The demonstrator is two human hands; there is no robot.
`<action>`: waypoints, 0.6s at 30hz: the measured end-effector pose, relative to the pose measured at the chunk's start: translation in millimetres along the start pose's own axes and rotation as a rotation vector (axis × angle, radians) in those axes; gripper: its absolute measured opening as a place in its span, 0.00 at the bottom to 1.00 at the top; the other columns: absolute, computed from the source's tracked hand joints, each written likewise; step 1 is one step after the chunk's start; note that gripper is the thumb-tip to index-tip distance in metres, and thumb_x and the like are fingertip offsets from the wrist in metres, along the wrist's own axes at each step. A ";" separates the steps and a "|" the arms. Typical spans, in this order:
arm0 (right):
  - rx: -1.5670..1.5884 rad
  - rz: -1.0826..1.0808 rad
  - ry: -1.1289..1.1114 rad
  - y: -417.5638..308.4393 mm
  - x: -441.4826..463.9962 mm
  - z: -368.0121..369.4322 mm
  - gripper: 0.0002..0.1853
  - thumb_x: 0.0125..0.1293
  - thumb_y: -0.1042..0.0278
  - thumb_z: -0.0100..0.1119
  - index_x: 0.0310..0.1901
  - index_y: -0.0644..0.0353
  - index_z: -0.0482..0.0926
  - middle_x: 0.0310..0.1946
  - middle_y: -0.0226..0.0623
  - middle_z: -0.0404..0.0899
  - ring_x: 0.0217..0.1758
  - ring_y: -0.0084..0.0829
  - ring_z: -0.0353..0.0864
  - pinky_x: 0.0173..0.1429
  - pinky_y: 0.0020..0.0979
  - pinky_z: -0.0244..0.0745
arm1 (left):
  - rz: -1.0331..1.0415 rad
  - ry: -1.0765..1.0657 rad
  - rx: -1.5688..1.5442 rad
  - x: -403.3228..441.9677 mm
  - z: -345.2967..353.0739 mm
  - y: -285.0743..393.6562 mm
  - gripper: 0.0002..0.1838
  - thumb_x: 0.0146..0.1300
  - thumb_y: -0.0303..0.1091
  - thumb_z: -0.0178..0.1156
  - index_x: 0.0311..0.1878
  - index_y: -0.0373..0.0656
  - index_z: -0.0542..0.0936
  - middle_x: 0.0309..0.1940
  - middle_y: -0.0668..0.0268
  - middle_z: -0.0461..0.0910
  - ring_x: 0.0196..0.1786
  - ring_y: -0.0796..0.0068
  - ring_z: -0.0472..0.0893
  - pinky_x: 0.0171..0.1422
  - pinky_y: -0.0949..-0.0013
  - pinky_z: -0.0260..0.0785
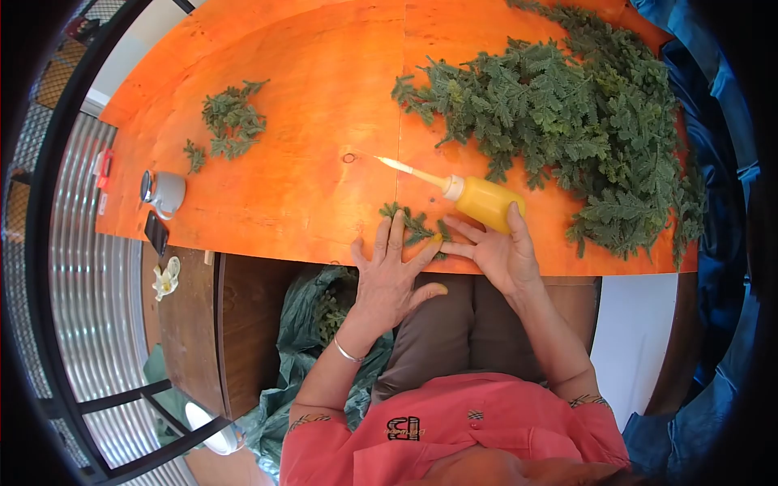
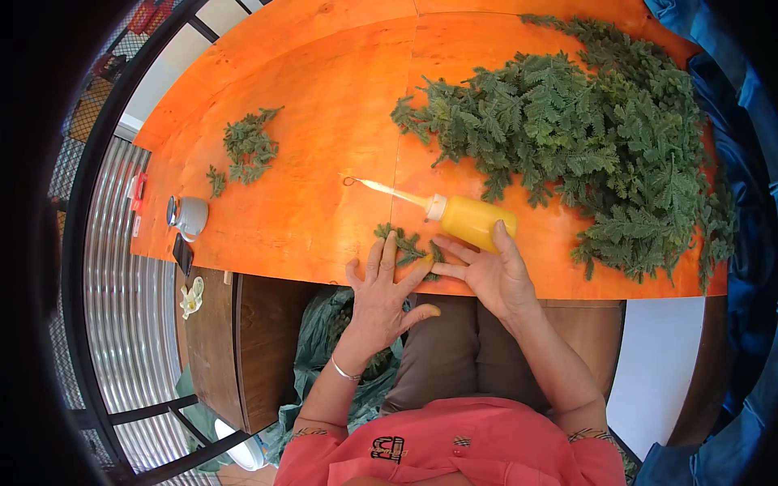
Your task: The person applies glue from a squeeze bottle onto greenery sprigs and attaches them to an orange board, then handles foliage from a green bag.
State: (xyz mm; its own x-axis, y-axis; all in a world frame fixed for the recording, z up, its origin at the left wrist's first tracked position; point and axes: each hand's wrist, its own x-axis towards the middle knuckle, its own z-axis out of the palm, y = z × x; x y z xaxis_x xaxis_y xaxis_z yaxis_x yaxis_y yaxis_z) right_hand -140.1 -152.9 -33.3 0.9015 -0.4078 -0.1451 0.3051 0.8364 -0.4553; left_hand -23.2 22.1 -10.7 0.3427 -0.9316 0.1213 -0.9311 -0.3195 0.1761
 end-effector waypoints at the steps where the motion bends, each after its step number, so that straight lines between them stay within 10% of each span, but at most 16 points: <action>1: 0.011 -0.003 -0.003 -1.8 -0.4 1.1 0.35 0.70 0.40 0.51 0.69 0.56 0.61 0.68 0.45 0.63 0.70 0.50 0.65 0.67 0.61 0.65 | -0.001 -0.004 -0.010 0.4 -0.6 -0.3 0.36 0.54 0.66 0.60 0.65 0.62 0.73 0.73 0.45 0.53 0.74 0.48 0.55 0.65 0.37 0.46; 18: -1.016 -0.636 0.105 -73.9 -60.1 63.6 0.46 0.50 0.55 0.79 0.63 0.61 0.57 0.60 0.56 0.71 0.63 0.42 0.74 0.65 0.40 0.72 | 0.068 0.056 -0.109 -4.2 -4.0 -18.5 0.35 0.50 0.65 0.62 0.61 0.61 0.78 0.72 0.39 0.53 0.76 0.34 0.47 0.74 0.34 0.38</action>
State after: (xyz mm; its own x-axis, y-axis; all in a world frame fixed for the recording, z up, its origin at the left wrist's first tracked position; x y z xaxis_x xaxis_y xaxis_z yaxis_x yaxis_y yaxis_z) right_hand -197.4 -166.9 65.0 0.6339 -0.7098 0.3073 0.2620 -0.1768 -0.9487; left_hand -6.9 32.7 -10.5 0.2888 -0.9383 0.1901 -0.9343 -0.2328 0.2701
